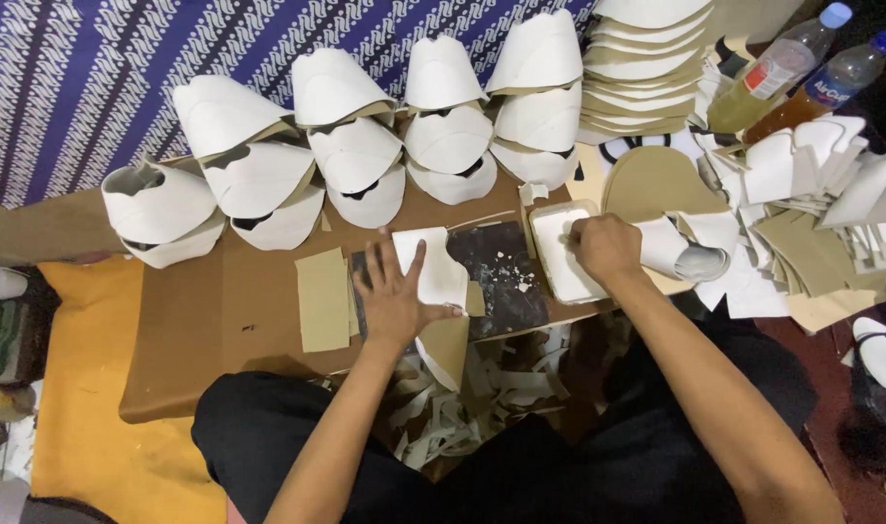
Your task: Applying adhesive to white shoe upper components and assembling them by hand in a workshop.
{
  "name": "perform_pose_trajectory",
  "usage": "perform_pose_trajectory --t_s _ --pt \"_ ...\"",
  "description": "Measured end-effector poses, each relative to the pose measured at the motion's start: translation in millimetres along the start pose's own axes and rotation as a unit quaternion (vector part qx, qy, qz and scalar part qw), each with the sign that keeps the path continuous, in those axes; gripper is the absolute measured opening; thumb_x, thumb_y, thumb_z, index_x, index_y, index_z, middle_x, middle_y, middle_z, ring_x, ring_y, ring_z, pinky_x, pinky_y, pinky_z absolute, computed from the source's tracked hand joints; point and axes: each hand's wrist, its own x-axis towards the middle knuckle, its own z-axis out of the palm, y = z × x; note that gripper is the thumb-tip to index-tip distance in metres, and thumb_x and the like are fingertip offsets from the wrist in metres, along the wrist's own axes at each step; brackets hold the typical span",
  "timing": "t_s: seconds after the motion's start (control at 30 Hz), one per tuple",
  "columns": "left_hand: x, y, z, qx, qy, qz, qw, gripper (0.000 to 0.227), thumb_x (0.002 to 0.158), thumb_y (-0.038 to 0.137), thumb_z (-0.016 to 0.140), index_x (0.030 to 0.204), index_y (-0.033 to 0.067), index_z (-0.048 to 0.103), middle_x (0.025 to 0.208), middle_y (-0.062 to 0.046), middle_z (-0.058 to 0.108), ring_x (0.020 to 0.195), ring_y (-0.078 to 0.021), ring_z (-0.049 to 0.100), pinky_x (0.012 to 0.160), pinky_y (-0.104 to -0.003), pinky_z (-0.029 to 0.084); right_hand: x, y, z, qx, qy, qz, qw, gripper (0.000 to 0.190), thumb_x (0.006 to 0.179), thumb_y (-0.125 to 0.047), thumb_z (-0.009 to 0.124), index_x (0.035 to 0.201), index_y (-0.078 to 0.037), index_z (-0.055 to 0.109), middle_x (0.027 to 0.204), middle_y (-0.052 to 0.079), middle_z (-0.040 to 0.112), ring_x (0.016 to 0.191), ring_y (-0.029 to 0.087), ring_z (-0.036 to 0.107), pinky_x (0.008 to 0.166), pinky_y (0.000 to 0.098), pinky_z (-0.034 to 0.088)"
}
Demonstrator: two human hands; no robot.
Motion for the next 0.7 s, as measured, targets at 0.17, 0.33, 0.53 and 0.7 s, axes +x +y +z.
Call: perform_pose_trajectory --t_s 0.17,0.33,0.53,0.7 --pt "15 -14 27 0.078 0.006 0.115 0.99 0.104 0.084 0.086 0.036 0.162 0.0191 0.019 0.169 -0.009 0.014 0.156 -0.0287 0.007 0.117 -0.071 -0.007 -13 6 -18 0.015 0.048 -0.021 0.999 0.016 0.089 -0.027 0.075 0.102 -0.02 0.081 0.092 0.004 0.079 0.098 0.026 0.073 0.081 0.04 0.059" --pt "26 -20 31 0.054 -0.064 0.126 0.988 0.099 0.087 0.085 0.03 0.162 0.0216 0.018 0.169 -0.001 0.018 0.156 -0.0186 0.012 0.119 -0.07 -0.011 -7 9 6 -0.003 0.042 -0.017 0.999 0.013 0.09 -0.027 0.074 0.099 -0.02 0.081 0.091 0.005 0.079 0.098 0.026 0.071 0.082 0.0389 0.058" --pt "37 -45 39 -0.138 -0.066 0.111 0.982 0.1 0.077 0.064 0.072 0.158 0.0221 0.031 0.166 0.0 0.027 0.153 -0.0207 0.024 0.121 -0.065 0.011 -28 0 -20 0.022 0.033 -0.011 0.999 0.014 0.091 -0.028 0.073 0.1 -0.021 0.08 0.09 0.002 0.078 0.099 0.024 0.07 0.083 0.0385 0.057" --pt "34 -45 31 -0.138 -0.05 0.104 0.984 0.121 0.059 0.071 0.082 0.155 0.0165 0.034 0.164 -0.004 0.028 0.154 -0.0268 0.016 0.122 -0.063 0.008 -70 12 -35 0.135 0.062 -0.007 0.989 0.018 0.099 -0.029 0.064 0.11 -0.017 0.072 0.103 0.006 0.074 0.108 0.027 0.066 0.088 0.0428 0.056"
